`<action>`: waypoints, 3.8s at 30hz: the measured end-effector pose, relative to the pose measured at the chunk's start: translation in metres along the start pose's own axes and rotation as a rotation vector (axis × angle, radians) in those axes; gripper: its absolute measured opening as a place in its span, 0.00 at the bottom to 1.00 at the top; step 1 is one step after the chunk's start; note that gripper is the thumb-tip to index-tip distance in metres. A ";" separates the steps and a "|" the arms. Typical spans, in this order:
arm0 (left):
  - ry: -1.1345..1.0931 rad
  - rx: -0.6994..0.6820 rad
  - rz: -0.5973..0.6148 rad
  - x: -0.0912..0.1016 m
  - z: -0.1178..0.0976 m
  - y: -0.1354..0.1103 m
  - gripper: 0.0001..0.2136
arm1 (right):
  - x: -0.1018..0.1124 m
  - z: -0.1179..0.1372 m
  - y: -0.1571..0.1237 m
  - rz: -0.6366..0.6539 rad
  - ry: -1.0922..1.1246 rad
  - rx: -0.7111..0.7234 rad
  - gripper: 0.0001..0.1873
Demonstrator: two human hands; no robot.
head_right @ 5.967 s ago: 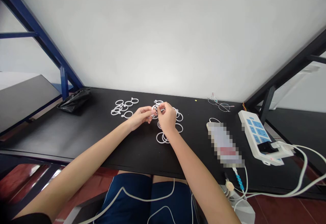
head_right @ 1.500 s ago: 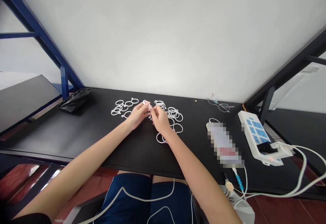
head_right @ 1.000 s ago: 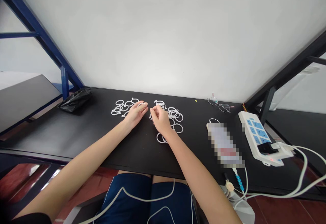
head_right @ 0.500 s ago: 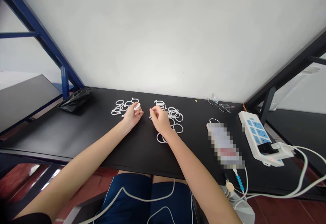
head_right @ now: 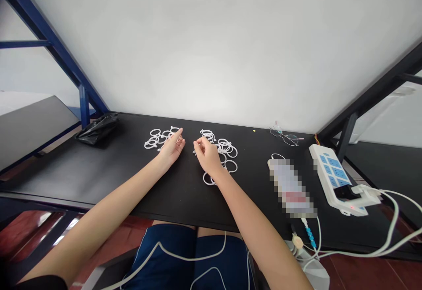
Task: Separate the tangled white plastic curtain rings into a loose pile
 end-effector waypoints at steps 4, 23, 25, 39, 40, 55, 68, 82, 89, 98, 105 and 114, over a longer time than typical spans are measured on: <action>-0.008 0.011 -0.019 0.001 0.002 -0.001 0.10 | 0.000 0.000 0.000 0.002 -0.001 -0.003 0.12; -0.062 0.138 0.035 -0.003 0.009 -0.003 0.11 | -0.001 0.000 0.000 0.014 -0.026 -0.015 0.12; -0.069 0.142 0.042 -0.004 0.008 -0.004 0.13 | -0.002 0.000 -0.001 0.017 -0.039 -0.014 0.12; -0.063 0.183 0.099 -0.011 0.010 -0.010 0.14 | -0.008 0.011 -0.001 0.077 -0.395 0.128 0.06; -0.061 0.191 0.108 -0.012 0.010 -0.011 0.14 | -0.009 0.010 -0.001 0.093 -0.427 0.133 0.06; 0.046 0.230 0.271 -0.026 0.017 -0.016 0.14 | -0.011 0.003 -0.002 0.163 -0.439 0.087 0.07; 0.327 0.146 0.399 -0.035 0.019 -0.023 0.08 | -0.014 -0.001 0.002 0.181 -0.360 0.081 0.11; 0.421 0.099 0.376 -0.033 0.018 -0.021 0.08 | -0.015 0.001 0.002 0.199 -0.282 0.049 0.10; 0.425 0.078 0.359 -0.030 0.017 -0.017 0.10 | -0.018 0.001 0.001 0.219 -0.358 0.082 0.09; 0.431 0.060 0.325 -0.026 0.016 -0.013 0.09 | -0.007 0.008 0.001 0.078 -0.292 0.103 0.08; 0.470 0.051 0.361 -0.028 0.017 -0.014 0.10 | 0.006 0.013 0.001 -0.079 -0.220 0.153 0.04; 0.573 0.043 0.362 -0.028 0.019 -0.017 0.09 | 0.014 0.023 -0.001 -0.168 -0.082 0.205 0.04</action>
Point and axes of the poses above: each hand's wrist, its own y-axis towards the middle knuckle, its own x-axis out of the back of the hand, z = x × y, the point moved 9 cm from there along y, towards the middle knuckle, and after that the axes turned 8 degrees about y, right-handed, at the moved point
